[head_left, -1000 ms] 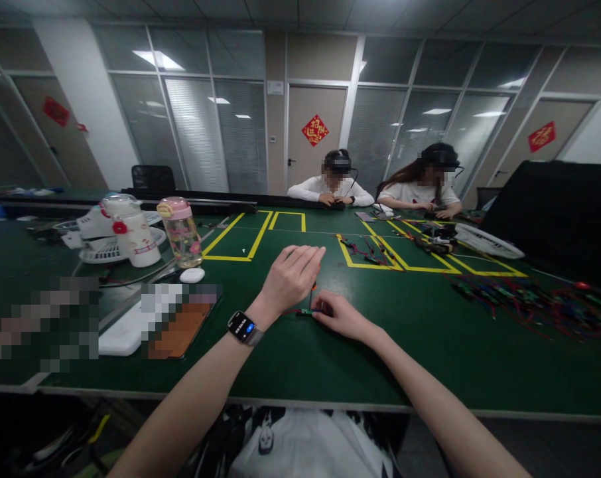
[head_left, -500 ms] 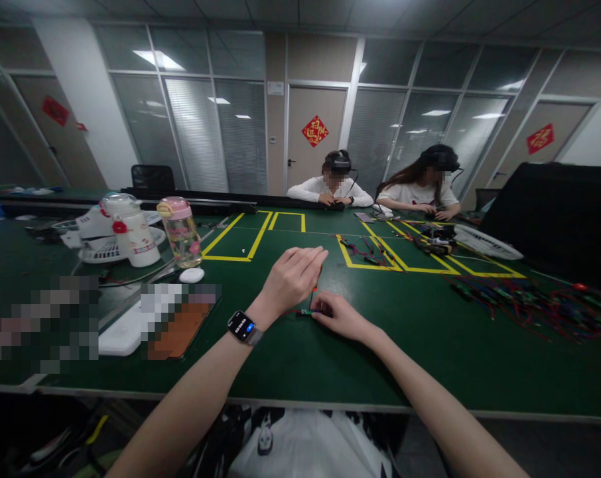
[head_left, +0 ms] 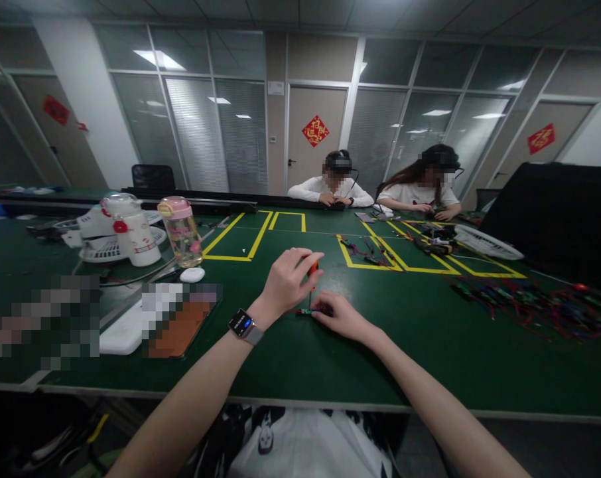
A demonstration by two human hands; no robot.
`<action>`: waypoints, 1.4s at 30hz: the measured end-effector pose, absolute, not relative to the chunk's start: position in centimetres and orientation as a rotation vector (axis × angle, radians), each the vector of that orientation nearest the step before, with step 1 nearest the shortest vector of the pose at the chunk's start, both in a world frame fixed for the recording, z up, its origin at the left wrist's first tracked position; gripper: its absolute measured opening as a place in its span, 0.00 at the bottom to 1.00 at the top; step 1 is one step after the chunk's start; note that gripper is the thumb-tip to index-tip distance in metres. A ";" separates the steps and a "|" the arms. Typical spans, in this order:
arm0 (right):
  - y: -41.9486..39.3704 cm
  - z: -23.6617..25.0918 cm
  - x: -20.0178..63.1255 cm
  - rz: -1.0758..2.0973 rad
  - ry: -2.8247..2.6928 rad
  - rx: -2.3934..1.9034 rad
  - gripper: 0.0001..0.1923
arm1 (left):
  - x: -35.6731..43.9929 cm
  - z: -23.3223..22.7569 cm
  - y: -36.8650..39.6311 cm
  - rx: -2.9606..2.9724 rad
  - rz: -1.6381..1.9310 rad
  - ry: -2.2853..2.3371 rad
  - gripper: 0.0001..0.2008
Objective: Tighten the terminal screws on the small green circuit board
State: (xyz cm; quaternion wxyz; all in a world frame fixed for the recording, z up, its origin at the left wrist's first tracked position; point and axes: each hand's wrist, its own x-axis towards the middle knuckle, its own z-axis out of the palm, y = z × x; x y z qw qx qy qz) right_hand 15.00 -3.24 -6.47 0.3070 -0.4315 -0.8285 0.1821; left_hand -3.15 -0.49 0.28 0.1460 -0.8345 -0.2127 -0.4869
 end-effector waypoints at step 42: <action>-2.9 -7.0 14.4 0.516 -2.125 -1.141 0.08 | -1.3 -0.4 -0.8 -2.640 -2.211 -0.953 0.12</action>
